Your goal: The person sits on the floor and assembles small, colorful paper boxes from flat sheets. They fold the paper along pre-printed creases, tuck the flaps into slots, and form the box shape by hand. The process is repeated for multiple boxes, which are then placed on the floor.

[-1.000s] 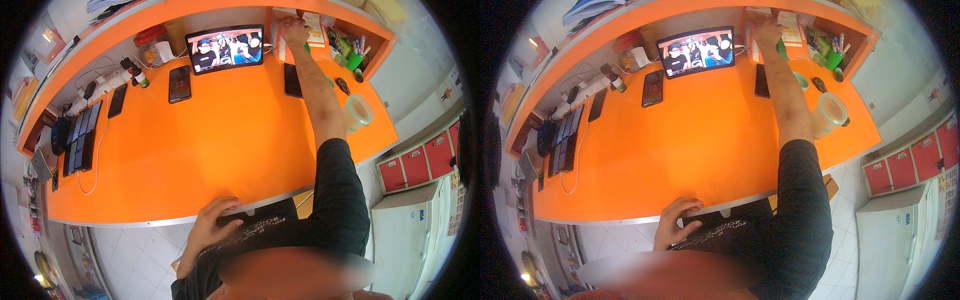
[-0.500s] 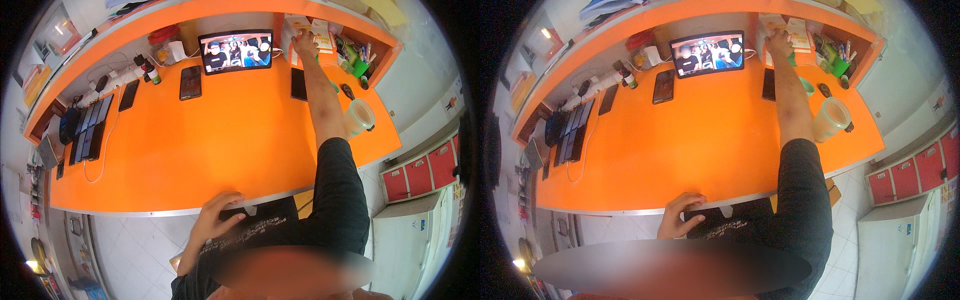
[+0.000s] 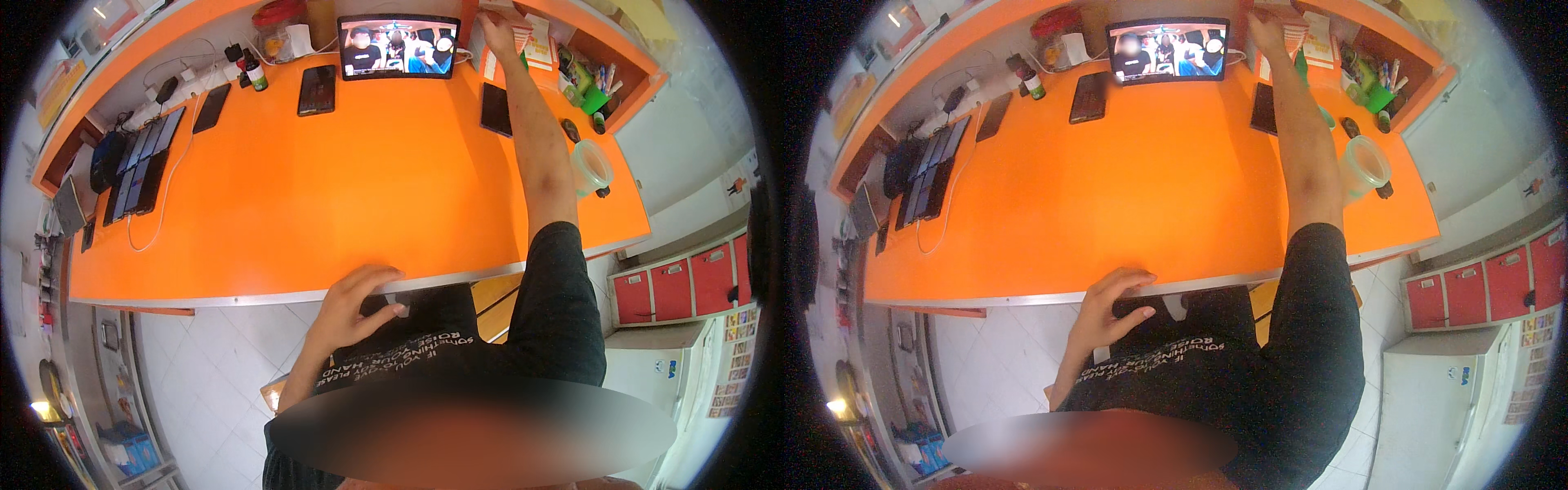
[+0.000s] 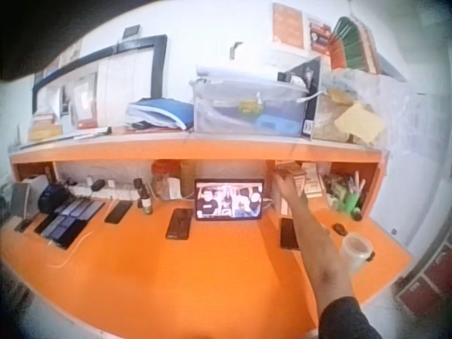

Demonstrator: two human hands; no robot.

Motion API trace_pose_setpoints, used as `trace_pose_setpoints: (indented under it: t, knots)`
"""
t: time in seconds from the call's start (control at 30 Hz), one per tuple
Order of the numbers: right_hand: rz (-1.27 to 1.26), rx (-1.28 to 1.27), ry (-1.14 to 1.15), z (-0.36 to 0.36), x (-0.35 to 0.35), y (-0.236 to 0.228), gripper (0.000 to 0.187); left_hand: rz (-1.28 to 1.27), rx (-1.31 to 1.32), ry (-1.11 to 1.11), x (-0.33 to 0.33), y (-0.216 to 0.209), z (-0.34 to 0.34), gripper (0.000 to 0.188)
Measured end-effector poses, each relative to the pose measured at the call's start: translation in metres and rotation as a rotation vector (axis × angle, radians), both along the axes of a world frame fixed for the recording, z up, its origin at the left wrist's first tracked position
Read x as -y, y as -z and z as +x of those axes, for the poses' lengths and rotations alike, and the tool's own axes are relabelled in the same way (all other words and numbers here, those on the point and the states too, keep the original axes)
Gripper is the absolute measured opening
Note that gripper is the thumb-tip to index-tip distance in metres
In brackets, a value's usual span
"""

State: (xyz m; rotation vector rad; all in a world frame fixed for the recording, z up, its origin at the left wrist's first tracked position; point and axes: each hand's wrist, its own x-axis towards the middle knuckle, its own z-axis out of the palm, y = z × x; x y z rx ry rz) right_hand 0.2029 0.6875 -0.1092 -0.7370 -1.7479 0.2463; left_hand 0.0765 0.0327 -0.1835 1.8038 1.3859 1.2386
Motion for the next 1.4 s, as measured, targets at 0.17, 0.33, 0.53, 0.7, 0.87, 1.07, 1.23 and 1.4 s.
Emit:
trace_pose_setpoints:
  t: [0.17, 0.33, 0.53, 0.7, 0.87, 1.07, 1.23, 1.4]
  knots:
    - [-0.063, 0.116, -0.182, -0.015, -0.002, -0.003, 0.054, -0.051, -0.027, 0.167, 0.002, -0.014, -0.012, 0.042]
    - [-0.366, 0.107, 0.104, -0.04, 0.047, -0.028, 0.053, -0.168, -0.325, 0.081, -0.016, -0.027, -0.069, 0.057]
    - [-0.096, 0.087, 0.036, -0.052, 0.092, -0.02, 0.057, -0.274, -0.59, -0.507, -0.159, -0.025, -0.168, 0.102]
    - [-0.095, 0.037, 0.274, -0.043, 0.096, -0.016, 0.067, -0.421, -0.647, -0.757, -0.273, -0.013, -0.21, 0.121]
    - [0.064, 0.255, 0.097, -0.004, 0.198, -0.084, 0.065, -0.415, -0.794, -0.813, -0.28, -0.014, -0.206, 0.12]
    - [0.058, 0.302, -0.075, 0.029, 0.173, -0.074, 0.059, -0.412, -0.764, -0.655, -0.178, -0.038, -0.229, 0.112]
    - [-0.235, 0.236, -0.227, 0.025, 0.147, -0.056, 0.063, -0.451, -0.501, -0.714, -0.042, -0.043, -0.254, 0.106]
    - [-0.508, 0.146, -0.271, 0.005, 0.144, -0.053, 0.061, -0.39, -0.531, -0.911, 0.037, -0.035, -0.292, 0.103]
